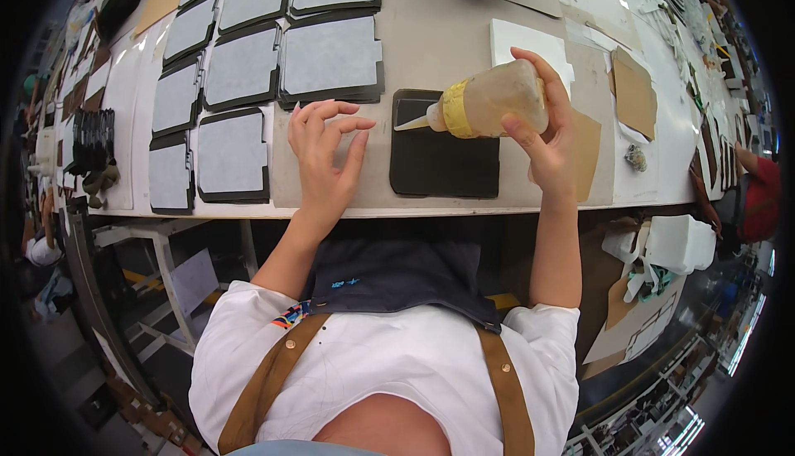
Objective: The person applies glue from a squeeze bottle onto a black rectangular base and places a white square insert on top. They press the insert down to secure it and then move the finished unit to a stack on the table. This process is repeated for multiple units throughout the video.
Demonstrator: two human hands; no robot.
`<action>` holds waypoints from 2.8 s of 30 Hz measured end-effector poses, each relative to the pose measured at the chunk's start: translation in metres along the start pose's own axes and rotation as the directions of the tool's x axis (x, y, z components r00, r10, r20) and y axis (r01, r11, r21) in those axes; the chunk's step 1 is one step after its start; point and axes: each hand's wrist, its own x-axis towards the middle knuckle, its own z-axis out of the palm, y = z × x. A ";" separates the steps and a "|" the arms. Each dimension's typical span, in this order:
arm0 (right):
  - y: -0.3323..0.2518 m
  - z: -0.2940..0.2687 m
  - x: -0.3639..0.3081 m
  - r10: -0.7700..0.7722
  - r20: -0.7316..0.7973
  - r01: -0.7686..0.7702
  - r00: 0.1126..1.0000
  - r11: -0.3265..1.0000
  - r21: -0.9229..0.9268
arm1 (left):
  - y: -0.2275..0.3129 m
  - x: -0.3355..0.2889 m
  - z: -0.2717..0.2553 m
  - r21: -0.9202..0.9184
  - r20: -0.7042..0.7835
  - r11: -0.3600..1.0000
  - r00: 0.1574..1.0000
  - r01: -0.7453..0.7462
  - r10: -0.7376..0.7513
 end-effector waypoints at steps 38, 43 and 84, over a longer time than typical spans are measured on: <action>0.032 -0.086 -0.006 -0.094 -0.351 0.123 0.932 0.991 0.060 | -0.001 0.000 0.003 0.036 0.067 0.999 0.997 0.026 -0.029; 0.029 -0.087 -0.005 -0.102 -0.293 0.120 0.951 0.992 0.044 | -0.001 -0.001 0.003 0.040 0.073 0.999 0.997 0.025 -0.028; 0.014 -0.087 -0.046 -0.125 -0.268 0.122 0.955 0.992 -0.028 | 0.000 -0.001 0.003 0.070 0.091 0.996 0.994 0.048 -0.055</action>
